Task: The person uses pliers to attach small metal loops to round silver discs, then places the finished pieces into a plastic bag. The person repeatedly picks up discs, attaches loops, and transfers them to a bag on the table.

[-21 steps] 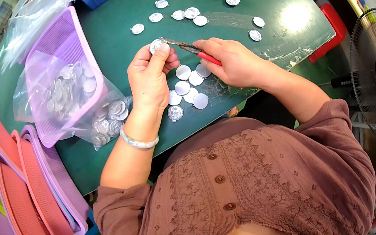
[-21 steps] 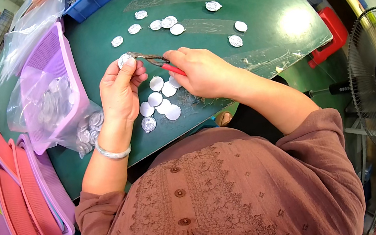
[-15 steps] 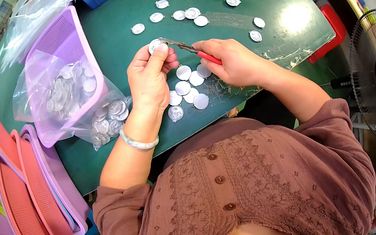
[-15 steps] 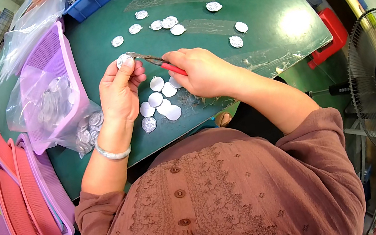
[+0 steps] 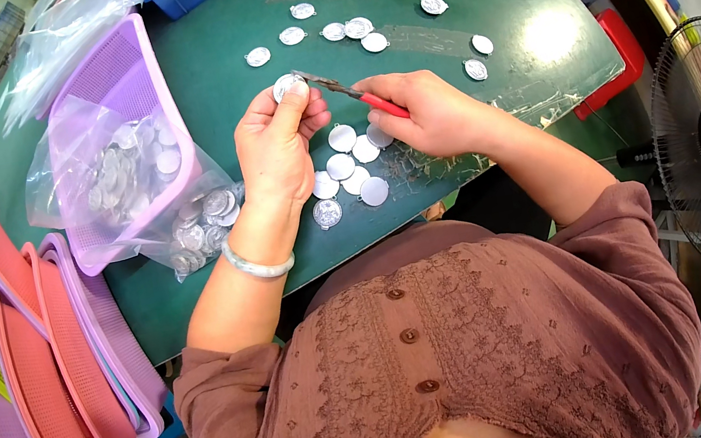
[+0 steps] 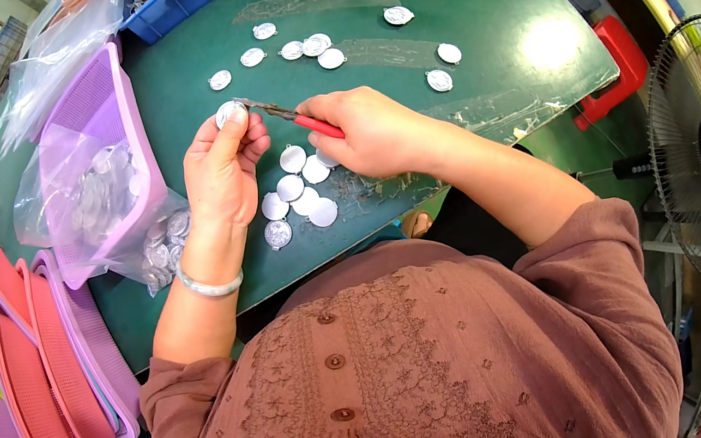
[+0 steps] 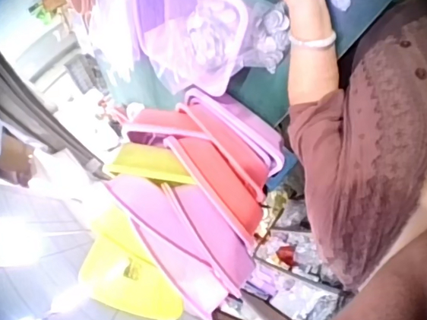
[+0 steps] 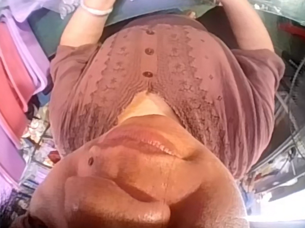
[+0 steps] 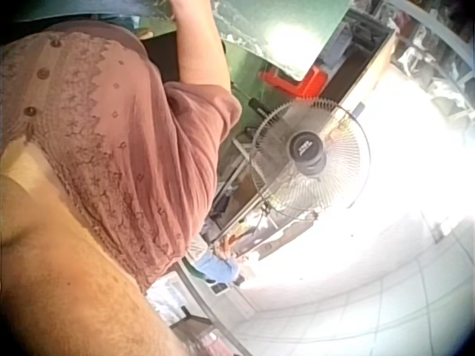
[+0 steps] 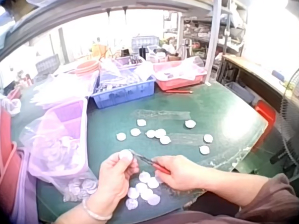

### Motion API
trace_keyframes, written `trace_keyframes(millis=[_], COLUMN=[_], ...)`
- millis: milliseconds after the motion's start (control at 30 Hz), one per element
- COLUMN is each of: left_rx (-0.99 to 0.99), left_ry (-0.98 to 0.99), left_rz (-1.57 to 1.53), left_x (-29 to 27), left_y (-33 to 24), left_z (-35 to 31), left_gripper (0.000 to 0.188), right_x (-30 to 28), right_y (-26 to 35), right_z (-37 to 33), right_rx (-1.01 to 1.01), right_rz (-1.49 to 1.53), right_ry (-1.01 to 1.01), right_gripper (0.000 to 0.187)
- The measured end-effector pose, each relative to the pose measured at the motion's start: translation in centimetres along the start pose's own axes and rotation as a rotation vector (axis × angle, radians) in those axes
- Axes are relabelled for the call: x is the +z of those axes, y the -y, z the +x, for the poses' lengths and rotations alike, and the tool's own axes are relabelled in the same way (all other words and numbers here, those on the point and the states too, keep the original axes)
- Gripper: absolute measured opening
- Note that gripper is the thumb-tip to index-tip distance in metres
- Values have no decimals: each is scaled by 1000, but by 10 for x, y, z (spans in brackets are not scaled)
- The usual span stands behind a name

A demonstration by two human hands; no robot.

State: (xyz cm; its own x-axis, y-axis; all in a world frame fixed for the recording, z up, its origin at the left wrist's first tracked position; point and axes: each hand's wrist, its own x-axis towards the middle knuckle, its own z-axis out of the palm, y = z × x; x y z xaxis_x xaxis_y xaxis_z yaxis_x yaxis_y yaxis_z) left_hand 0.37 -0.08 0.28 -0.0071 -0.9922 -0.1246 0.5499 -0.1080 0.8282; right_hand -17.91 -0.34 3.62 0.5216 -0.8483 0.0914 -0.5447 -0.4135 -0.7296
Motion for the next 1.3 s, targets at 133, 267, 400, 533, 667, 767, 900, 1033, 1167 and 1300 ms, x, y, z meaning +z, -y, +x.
trace_keyframes(millis=[133,267,400,533,667,767,900,1033,1167,1300], left_rx=[33,54,40,-12,-62,-76,-59,-88,-168,-153], left_ry=[-30,-34,-29,12,36,88,89,151,214,239], left_rz=[30,63,67,85,107,100,98,107,229,208], left_x=[0,1,1,-1,-3,-4,-3,-1,-7,-7], left_y=[-1,-2,-4,-5,-7,-8,-6,-6,-9,-9], left_z=[2,2,2,4,4,6,6,5,8,8], left_gripper=[10,11,10,9,9,9,11,14,16,16], right_x=[5,4,2,4,3,-2,-3,-2,-1,-3], right_y=[-1,-5,-4,-1,-2,1,-2,-6,-8,-10], right_z=[2,4,4,1,-1,-2,-1,-2,-3,-4], right_rx=[-74,-110,-117,-117,-141,-149,-153,-147,-149,-160], right_rz=[-82,-143,-164,-342,-502,-570,-571,-551,-557,-514], right_ry=[-43,-31,-26,-69,-96,-70,-86,-100,-72,-82], right_gripper=[32,33,32,35,42,38,38,41,36,38])
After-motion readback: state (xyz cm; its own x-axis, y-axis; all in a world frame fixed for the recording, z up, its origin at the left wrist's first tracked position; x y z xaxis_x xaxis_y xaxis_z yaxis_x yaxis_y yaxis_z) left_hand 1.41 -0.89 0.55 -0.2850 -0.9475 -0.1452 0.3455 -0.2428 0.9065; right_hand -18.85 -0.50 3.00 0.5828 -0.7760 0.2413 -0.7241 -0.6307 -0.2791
